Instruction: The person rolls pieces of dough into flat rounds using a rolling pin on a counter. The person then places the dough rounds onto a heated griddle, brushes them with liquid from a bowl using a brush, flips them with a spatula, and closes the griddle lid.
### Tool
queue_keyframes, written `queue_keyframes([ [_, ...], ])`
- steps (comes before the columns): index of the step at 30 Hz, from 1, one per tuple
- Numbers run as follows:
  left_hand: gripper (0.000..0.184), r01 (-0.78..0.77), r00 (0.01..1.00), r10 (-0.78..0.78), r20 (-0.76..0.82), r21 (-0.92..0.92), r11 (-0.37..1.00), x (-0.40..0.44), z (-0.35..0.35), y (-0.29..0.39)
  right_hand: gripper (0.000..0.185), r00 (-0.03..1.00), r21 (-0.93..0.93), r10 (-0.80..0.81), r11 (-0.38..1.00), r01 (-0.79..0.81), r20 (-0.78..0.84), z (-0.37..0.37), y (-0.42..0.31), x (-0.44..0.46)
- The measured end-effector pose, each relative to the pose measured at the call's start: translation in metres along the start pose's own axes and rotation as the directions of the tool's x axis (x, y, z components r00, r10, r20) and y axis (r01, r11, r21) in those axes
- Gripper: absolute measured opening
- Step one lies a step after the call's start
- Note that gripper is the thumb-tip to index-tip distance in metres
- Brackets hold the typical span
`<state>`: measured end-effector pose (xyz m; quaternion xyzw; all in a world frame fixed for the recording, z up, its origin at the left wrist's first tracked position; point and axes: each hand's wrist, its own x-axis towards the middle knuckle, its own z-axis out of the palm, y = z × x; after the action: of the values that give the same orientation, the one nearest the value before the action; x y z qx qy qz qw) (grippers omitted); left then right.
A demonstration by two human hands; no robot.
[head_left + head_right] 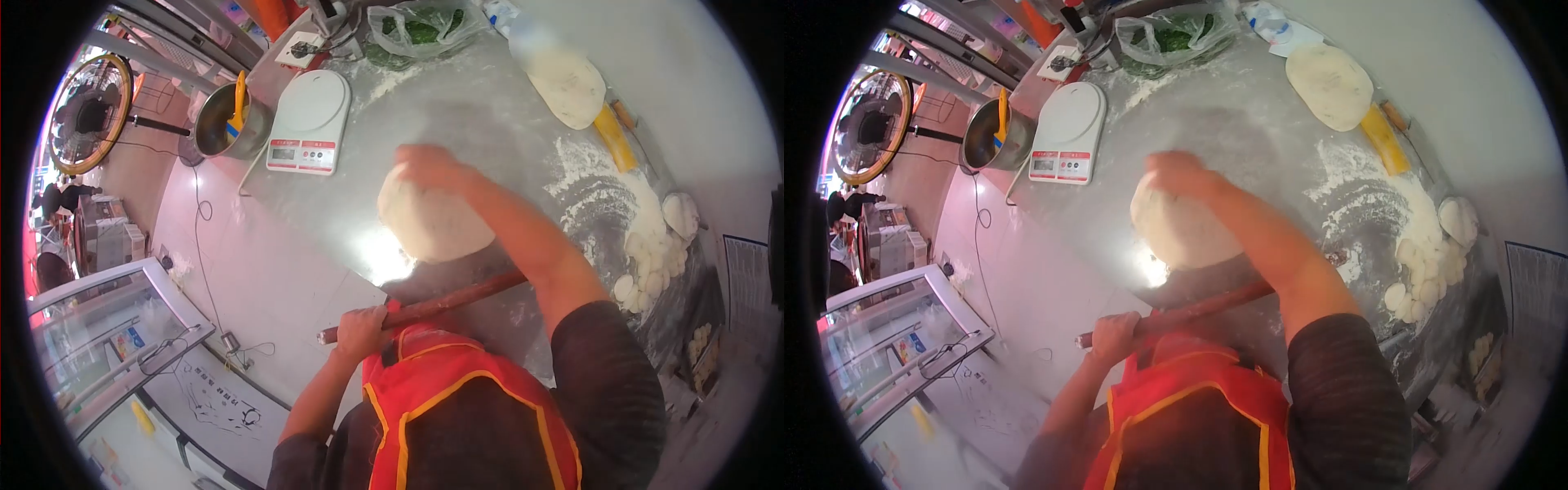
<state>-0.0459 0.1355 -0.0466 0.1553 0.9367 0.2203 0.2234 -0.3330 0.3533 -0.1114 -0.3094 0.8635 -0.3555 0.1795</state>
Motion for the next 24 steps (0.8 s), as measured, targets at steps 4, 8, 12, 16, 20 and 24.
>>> queue_keyframes([
  [4, 0.023, 0.000, 1.000, 0.000, 0.007, 0.006, 1.000, 0.004, -0.007, 0.001, 0.035, 0.857, -0.047, 0.473, 0.870, -0.491, -0.205, -0.048, 0.043, -0.083],
  [8, 0.023, -0.002, 0.999, 0.001, -0.053, -0.015, 1.000, -0.004, 0.001, -0.001, 0.032, 0.726, -0.042, 0.652, 0.737, -0.675, -0.220, -0.050, 0.012, -0.233],
  [12, 0.024, 0.133, 0.991, -0.133, 0.019, 0.024, 0.991, -0.004, 0.006, 0.006, 0.042, 0.896, -0.301, 0.263, 0.876, -0.378, -0.358, -0.011, -0.047, -0.321],
  [16, 0.045, 0.266, 0.865, -0.178, -0.470, 0.129, 0.955, -0.007, 0.035, 0.014, 0.054, 0.865, -0.408, 0.184, 0.823, -0.395, -0.466, 0.031, -0.049, -0.306],
  [20, 0.071, 0.500, 0.790, -0.409, -0.457, 0.093, 0.861, 0.009, 0.051, 0.014, 0.059, 0.844, -0.430, 0.207, 0.785, -0.446, -0.495, 0.018, -0.021, -0.235],
  [24, 0.060, 0.463, 0.740, -0.232, -0.632, 0.228, 0.857, 0.094, -0.016, -0.028, 0.052, 0.817, -0.496, 0.104, 0.749, -0.439, -0.567, -0.023, 0.010, -0.137],
])
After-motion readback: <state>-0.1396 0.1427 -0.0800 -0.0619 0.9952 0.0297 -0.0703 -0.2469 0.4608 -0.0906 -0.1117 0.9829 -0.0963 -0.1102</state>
